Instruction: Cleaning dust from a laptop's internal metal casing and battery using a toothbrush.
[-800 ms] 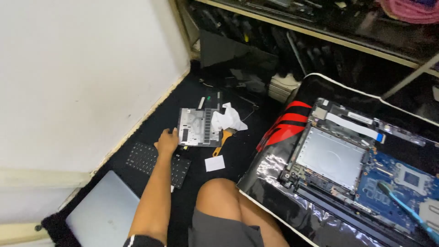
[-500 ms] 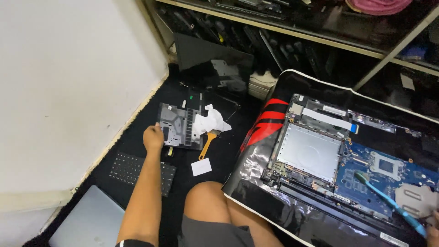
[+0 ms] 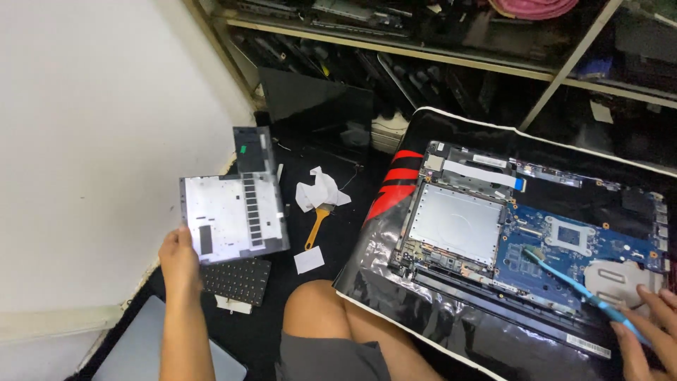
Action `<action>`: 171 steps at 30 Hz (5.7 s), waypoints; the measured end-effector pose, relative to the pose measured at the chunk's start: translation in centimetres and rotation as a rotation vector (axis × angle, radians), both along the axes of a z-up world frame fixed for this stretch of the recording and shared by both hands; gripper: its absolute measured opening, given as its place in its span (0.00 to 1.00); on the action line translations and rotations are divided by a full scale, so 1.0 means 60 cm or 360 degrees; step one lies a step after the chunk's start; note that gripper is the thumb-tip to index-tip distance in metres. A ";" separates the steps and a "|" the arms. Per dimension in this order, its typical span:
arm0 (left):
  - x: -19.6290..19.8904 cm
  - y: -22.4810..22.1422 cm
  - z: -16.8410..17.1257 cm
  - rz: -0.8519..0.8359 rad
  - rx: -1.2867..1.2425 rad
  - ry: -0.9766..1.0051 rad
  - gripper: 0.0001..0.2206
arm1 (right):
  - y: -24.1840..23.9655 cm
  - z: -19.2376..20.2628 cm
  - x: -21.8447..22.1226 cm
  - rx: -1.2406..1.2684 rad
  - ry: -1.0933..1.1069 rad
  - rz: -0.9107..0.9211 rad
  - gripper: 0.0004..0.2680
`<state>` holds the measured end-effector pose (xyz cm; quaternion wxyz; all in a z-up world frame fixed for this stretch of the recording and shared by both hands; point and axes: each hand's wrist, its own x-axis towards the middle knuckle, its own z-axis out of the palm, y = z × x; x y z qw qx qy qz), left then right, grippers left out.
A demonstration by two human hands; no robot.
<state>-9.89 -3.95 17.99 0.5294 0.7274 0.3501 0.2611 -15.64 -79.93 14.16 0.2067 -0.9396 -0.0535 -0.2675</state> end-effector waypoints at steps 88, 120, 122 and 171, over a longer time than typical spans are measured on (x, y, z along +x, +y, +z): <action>-0.045 -0.813 0.227 -0.0599 -0.1315 -0.0229 0.24 | 0.049 0.318 -0.048 0.0777 0.0356 0.0308 0.10; -0.034 -0.802 0.216 -0.0577 -0.1410 -0.0318 0.23 | 0.023 0.306 -0.041 0.0305 -0.0318 -0.0493 0.10; -0.032 -0.800 0.210 -0.0627 -0.1418 -0.0378 0.23 | 0.022 0.316 -0.044 0.0563 -0.0205 -0.0267 0.09; -0.021 -0.858 0.214 -0.0720 -0.1607 -0.0520 0.23 | 0.049 0.297 -0.028 0.0854 -0.0128 -0.0168 0.11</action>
